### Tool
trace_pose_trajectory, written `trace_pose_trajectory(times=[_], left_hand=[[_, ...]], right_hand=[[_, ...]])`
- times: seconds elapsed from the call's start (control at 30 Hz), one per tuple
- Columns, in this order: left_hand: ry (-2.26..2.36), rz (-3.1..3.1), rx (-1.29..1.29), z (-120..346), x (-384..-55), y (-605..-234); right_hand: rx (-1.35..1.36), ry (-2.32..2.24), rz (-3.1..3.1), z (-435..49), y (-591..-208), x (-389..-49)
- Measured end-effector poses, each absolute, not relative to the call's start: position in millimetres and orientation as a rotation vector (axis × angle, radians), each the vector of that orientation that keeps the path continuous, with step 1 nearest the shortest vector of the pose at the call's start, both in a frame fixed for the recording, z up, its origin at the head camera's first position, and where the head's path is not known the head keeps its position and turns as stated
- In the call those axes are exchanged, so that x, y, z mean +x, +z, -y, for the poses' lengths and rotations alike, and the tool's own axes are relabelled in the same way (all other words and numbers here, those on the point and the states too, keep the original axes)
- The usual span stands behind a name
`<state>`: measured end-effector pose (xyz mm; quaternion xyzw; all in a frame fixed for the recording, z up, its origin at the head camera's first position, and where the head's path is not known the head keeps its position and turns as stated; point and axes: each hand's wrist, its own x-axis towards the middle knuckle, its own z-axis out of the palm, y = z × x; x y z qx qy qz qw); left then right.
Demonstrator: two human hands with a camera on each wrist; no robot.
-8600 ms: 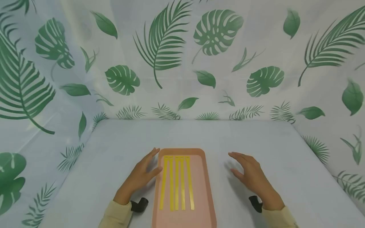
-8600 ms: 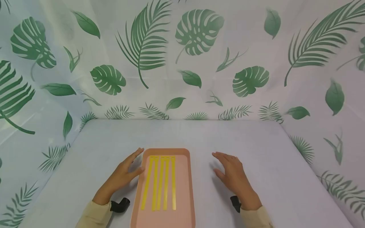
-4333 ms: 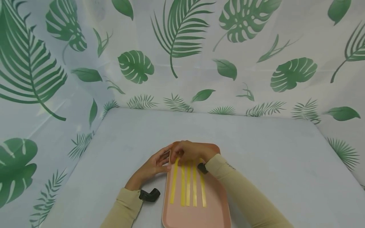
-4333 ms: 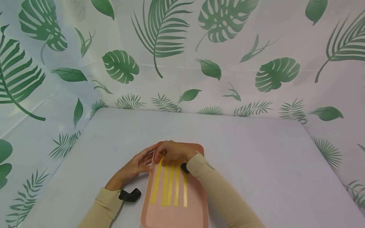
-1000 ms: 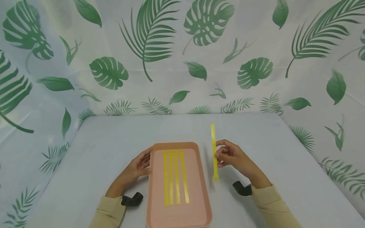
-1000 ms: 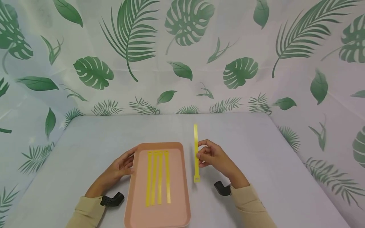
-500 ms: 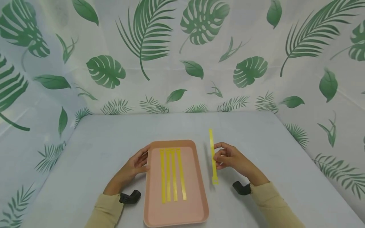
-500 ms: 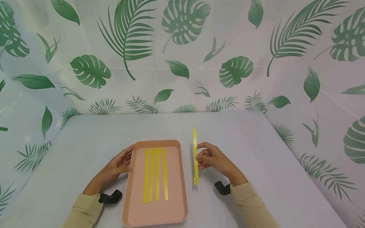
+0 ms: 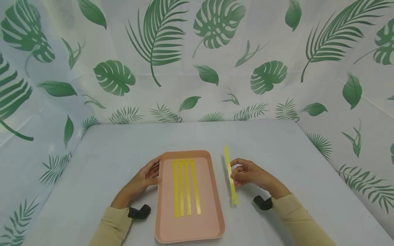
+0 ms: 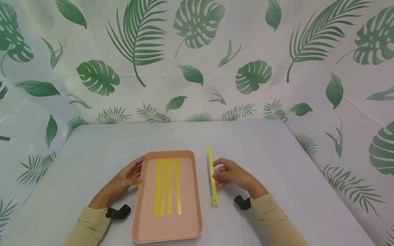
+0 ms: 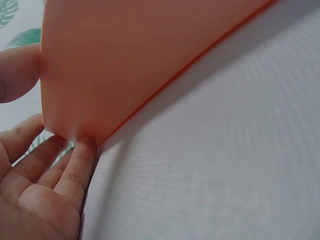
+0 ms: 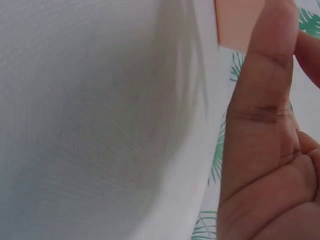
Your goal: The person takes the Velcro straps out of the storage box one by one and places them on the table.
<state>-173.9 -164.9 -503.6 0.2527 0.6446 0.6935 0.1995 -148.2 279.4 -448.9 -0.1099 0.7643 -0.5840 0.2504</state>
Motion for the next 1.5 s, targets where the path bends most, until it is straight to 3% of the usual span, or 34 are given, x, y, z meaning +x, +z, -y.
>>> trace_pose_trajectory(times=[0.6, 1.03, 1.5], left_hand=[[1.905, -1.824, 0.697, 171, -188, -497], [1.906, -1.811, 0.72, 172, -185, -501], [1.951, -1.757, 0.753, 162, -185, -506]], right_hand=[[-0.144, -1.463, -2.071, -258, -455, -165], [-0.11, -1.397, -2.167, -254, -458, -157], [-0.458, -1.441, -2.233, -291, -444, -157]])
